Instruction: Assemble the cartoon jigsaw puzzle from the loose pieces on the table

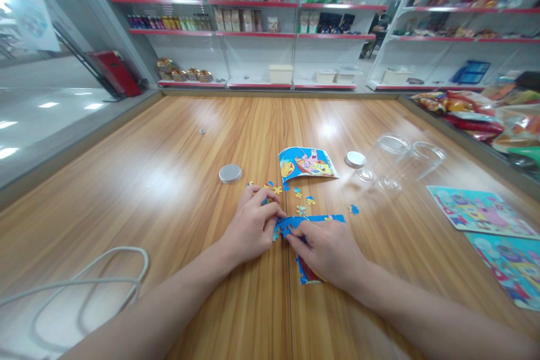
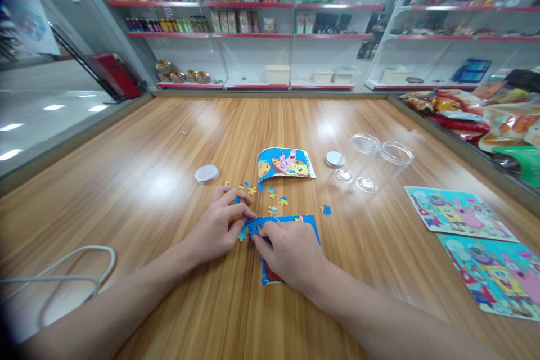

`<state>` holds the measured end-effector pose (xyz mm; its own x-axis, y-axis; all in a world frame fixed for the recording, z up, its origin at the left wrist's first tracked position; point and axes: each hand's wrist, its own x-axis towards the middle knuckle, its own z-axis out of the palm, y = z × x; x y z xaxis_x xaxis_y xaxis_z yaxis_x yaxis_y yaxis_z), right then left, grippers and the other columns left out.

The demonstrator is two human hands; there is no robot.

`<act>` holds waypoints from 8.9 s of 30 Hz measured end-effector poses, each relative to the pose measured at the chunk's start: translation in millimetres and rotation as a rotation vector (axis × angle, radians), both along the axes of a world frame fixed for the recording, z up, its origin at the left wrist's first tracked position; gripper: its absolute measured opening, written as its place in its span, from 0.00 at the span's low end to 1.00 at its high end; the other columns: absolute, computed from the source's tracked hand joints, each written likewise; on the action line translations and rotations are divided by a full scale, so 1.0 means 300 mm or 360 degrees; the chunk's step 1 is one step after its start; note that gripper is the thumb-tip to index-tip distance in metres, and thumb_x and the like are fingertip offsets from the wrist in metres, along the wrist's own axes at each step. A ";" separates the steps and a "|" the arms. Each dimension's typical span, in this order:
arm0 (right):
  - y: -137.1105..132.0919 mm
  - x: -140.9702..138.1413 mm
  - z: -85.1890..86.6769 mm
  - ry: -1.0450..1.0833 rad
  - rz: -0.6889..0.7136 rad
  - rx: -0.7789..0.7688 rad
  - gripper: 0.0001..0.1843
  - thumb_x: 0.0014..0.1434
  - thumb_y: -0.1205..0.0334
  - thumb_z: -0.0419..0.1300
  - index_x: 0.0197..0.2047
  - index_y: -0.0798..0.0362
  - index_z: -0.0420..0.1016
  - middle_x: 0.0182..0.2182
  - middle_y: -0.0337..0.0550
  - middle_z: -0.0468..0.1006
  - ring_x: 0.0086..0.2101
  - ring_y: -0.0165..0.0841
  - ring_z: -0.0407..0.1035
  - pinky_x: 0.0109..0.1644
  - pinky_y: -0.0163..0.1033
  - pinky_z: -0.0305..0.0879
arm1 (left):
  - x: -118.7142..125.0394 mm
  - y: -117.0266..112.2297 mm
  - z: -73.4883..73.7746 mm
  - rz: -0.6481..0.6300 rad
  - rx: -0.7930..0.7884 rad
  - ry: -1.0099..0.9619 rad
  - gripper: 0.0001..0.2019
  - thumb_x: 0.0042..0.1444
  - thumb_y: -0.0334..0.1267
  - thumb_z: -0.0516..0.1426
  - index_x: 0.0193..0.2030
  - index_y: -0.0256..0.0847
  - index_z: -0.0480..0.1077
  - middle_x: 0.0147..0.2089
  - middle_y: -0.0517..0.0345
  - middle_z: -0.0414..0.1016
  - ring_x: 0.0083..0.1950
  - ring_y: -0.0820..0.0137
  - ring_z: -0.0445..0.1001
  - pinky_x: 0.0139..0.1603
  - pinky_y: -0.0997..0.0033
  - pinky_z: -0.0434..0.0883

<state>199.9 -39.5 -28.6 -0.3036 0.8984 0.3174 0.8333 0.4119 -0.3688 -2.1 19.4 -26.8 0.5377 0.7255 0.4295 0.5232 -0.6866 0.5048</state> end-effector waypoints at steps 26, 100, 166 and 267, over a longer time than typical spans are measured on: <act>0.005 -0.002 0.001 -0.0005 0.0102 -0.0075 0.07 0.65 0.58 0.61 0.35 0.49 0.77 0.29 0.37 0.83 0.29 0.32 0.77 0.31 0.35 0.54 | 0.000 -0.004 0.009 -0.0028 -0.0037 -0.0026 0.12 0.50 0.20 0.56 0.28 0.41 0.77 0.50 0.54 0.70 0.55 0.58 0.63 0.59 0.52 0.65; 0.060 0.020 0.020 -0.0191 0.0169 0.0223 0.12 0.69 0.65 0.53 0.37 0.51 0.76 0.29 0.38 0.81 0.29 0.29 0.74 0.30 0.37 0.52 | 0.000 0.003 -0.003 0.0028 -0.0002 0.0062 0.13 0.47 0.20 0.56 0.26 0.42 0.77 0.52 0.52 0.70 0.58 0.55 0.62 0.61 0.44 0.66; 0.090 0.000 -0.009 0.0254 0.0511 0.0287 0.07 0.66 0.70 0.56 0.38 0.54 0.75 0.32 0.44 0.78 0.34 0.35 0.70 0.40 0.40 0.67 | -0.001 0.000 -0.004 0.0079 -0.0017 0.0111 0.10 0.49 0.22 0.56 0.28 0.41 0.74 0.53 0.53 0.71 0.59 0.56 0.65 0.63 0.47 0.64; 0.061 0.022 0.026 0.0636 0.0062 0.0124 0.04 0.63 0.66 0.61 0.39 0.50 0.78 0.32 0.38 0.80 0.33 0.31 0.73 0.40 0.37 0.67 | -0.004 0.012 0.026 0.0446 -0.0013 -0.0353 0.06 0.63 0.36 0.57 0.35 0.41 0.74 0.44 0.53 0.74 0.52 0.61 0.69 0.58 0.53 0.66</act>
<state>206.5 -21.2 -20.7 -0.1756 0.8573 0.4839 0.6140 0.4796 -0.6269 -3.4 22.9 -19.1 0.2119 0.8355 0.5070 0.5678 -0.5275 0.6320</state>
